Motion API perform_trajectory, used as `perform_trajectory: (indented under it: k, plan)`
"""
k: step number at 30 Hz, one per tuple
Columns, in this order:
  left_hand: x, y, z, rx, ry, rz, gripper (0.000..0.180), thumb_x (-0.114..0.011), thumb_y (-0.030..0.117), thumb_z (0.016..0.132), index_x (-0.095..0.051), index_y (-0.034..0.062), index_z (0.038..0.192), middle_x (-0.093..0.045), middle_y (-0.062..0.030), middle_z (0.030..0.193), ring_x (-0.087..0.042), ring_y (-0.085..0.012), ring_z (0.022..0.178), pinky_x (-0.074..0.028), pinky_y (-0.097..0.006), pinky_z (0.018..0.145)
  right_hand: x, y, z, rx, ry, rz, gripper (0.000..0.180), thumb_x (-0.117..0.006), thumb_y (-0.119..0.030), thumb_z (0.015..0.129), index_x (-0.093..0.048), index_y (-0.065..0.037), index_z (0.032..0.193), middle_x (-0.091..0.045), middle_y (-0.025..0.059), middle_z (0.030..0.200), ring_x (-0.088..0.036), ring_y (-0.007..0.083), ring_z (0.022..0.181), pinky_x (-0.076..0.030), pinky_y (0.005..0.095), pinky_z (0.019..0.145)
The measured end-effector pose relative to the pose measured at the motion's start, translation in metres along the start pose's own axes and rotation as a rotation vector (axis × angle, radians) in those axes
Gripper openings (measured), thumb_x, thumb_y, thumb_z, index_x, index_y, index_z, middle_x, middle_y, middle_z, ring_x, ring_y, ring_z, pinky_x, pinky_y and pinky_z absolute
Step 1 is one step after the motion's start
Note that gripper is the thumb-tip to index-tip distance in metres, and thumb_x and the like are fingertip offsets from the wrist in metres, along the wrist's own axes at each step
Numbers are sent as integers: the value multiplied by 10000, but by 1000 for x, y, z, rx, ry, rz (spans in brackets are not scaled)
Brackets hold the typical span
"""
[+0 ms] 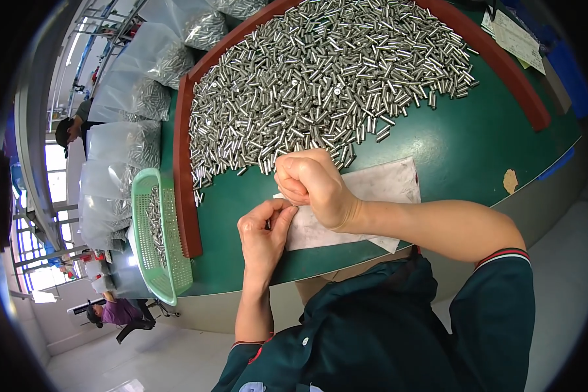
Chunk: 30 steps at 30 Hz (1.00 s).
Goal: The recorder is picking up small cylindrical metal components from a large pile and wiping them with a cloth before placing them into a separate container.
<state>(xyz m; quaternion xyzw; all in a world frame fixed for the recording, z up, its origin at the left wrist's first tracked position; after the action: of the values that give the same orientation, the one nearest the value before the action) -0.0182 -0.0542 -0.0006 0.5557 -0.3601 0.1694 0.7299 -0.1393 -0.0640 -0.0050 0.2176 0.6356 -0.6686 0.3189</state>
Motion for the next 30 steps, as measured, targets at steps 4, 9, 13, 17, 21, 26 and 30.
perform_trajectory:
  k: [4,9,13,17,21,26,30]
  plan:
    - [0,0,3,5,-32,-14,83,-662,46,678,-604,5,721,-482,-92,507,-426,-177,408,-356,-280,417,-4,0,-1,-1,-29,-89,322,-339,-192,803,-280,-89,503,-272,-17,455,-217,80,421,-186,239,418]
    - [1,2,4,-8,-36,-6,81,-661,43,681,-609,3,729,-469,-92,495,-421,-177,406,-353,-279,416,-11,-2,-3,35,-3,-153,313,-335,-175,790,-272,-86,497,-261,-19,464,-221,78,434,-191,236,425]
    - [1,2,3,5,-31,-31,77,-659,41,686,-612,-2,729,-440,-89,477,-395,-171,395,-343,-282,413,-17,-2,-5,72,-37,-268,294,-330,-146,780,-276,-74,500,-264,-18,472,-229,77,448,-207,235,434]
    - [1,0,4,23,-29,-20,77,-657,47,690,-612,-4,726,-414,-81,466,-373,-163,389,-332,-282,410,-20,-6,-5,154,-60,-309,286,-325,-133,778,-281,-68,504,-273,-13,477,-232,78,452,-209,235,436]
    - [-2,2,3,25,-35,-38,82,-652,64,699,-609,-4,713,-390,-64,448,-355,-133,390,-319,-275,404,-13,-3,0,138,-19,-270,300,-327,-154,790,-271,-81,505,-275,-13,467,-225,74,439,-203,235,426]
    - [3,-7,-2,116,-30,-152,115,-654,77,717,-583,-13,707,-444,-21,488,-380,-98,432,-328,-245,425,-10,-3,-8,152,-36,-213,314,-323,-176,809,-277,-83,512,-275,-12,465,-227,78,432,-202,236,425]
    - [1,-13,-1,402,-270,-1253,106,-560,127,833,-506,37,822,-470,-14,679,-307,-47,503,-273,-176,482,-2,1,-5,61,-50,-184,302,-315,-168,799,-280,-55,521,-292,6,479,-246,84,433,-219,248,415]
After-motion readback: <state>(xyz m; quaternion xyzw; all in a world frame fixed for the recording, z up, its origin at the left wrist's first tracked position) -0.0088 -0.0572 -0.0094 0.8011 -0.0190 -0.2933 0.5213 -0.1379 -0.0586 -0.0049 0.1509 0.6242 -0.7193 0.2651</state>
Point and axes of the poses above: each hand's wrist, its own z-axis towards the middle knuckle, its own x-axis out of the back of the hand, y = z × x, the point moved 6 cm from there along z, towards the middle knuckle
